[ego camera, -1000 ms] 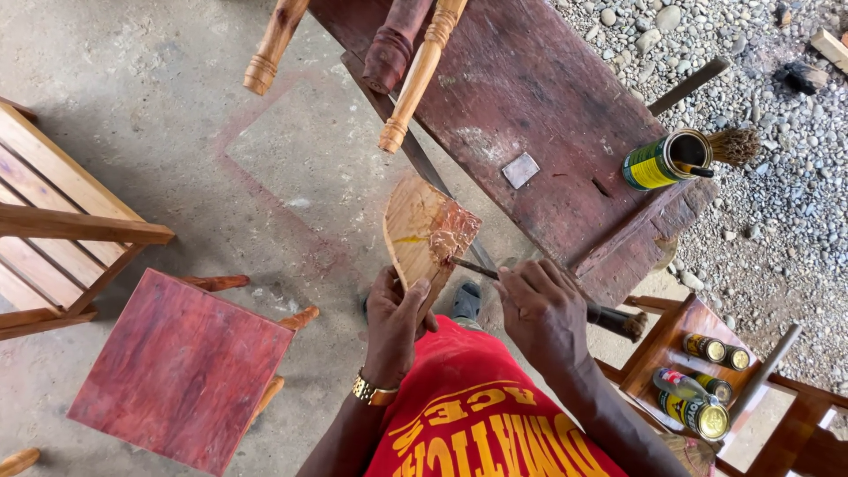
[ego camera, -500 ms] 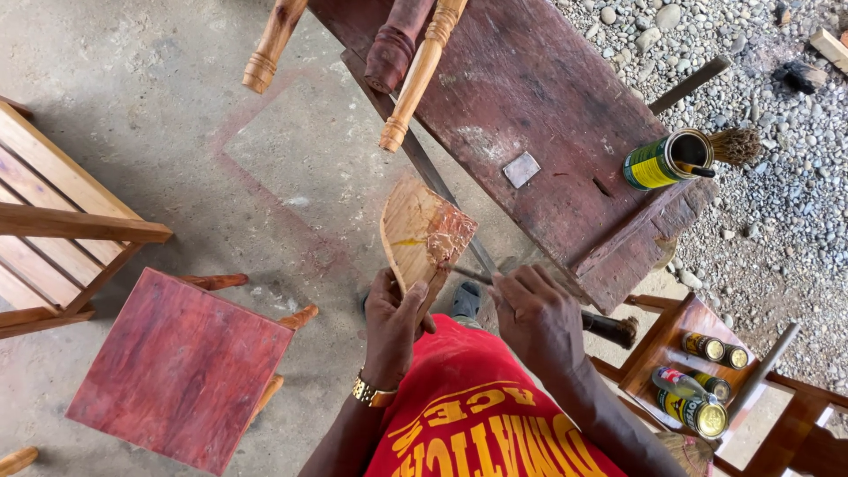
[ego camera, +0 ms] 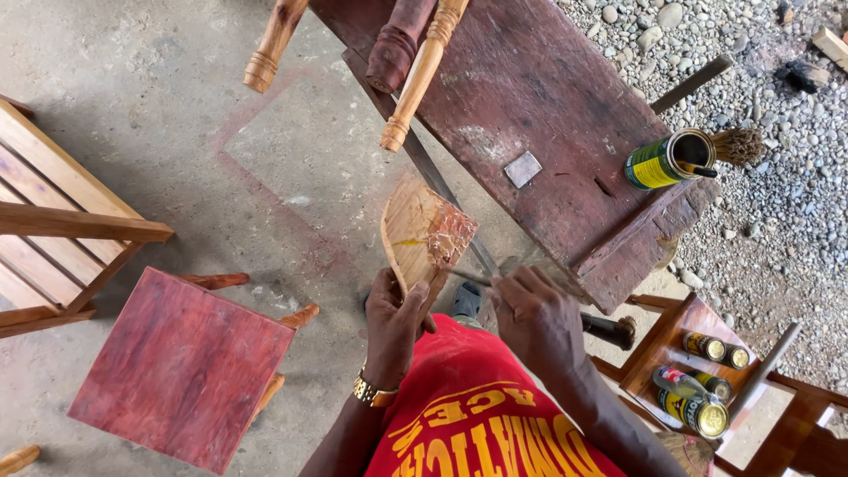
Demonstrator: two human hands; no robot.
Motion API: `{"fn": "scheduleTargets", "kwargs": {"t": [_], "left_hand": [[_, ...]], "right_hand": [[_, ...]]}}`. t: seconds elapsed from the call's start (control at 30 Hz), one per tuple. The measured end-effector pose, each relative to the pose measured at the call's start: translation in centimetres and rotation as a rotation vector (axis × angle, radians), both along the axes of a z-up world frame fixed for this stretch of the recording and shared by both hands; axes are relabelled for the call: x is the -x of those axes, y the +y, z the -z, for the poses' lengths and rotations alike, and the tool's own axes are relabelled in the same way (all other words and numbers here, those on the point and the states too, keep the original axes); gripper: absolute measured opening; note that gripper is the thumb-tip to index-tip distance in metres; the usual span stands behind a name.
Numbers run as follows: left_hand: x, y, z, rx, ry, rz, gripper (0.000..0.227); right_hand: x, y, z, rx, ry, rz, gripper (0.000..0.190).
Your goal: Applying wood filler to cracks and staining the legs of a wooden stool.
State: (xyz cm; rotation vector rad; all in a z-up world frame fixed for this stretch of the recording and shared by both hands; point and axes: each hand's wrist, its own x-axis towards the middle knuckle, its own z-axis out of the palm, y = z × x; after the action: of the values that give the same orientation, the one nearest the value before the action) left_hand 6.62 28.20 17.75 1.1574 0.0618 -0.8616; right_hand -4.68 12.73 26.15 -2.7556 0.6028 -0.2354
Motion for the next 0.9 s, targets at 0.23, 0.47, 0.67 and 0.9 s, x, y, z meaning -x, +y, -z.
{"fn": "scheduleTargets", "kwargs": {"t": [0.23, 0.47, 0.67, 0.9], "left_hand": [[0.0, 0.0, 0.8, 0.013, 0.133, -0.024, 0.025], [-0.1, -0.1, -0.3, 0.057, 0.231, -0.037, 0.025], [0.1, 0.2, 0.3, 0.070, 0.282, -0.053, 0.025], [-0.2, 0.8, -0.4, 0.095, 0.317, -0.049, 0.026]], "right_hand": [[-0.2, 0.6, -0.7, -0.082, -0.016, 0.057, 0.012], [0.5, 0.5, 0.8, -0.145, -0.020, 0.127, 0.010], [0.2, 1.9, 0.5, -0.222, -0.063, 0.120, 0.012], [-0.4, 1.2, 0.0, -0.040, -0.175, 0.033, 0.014]]}}
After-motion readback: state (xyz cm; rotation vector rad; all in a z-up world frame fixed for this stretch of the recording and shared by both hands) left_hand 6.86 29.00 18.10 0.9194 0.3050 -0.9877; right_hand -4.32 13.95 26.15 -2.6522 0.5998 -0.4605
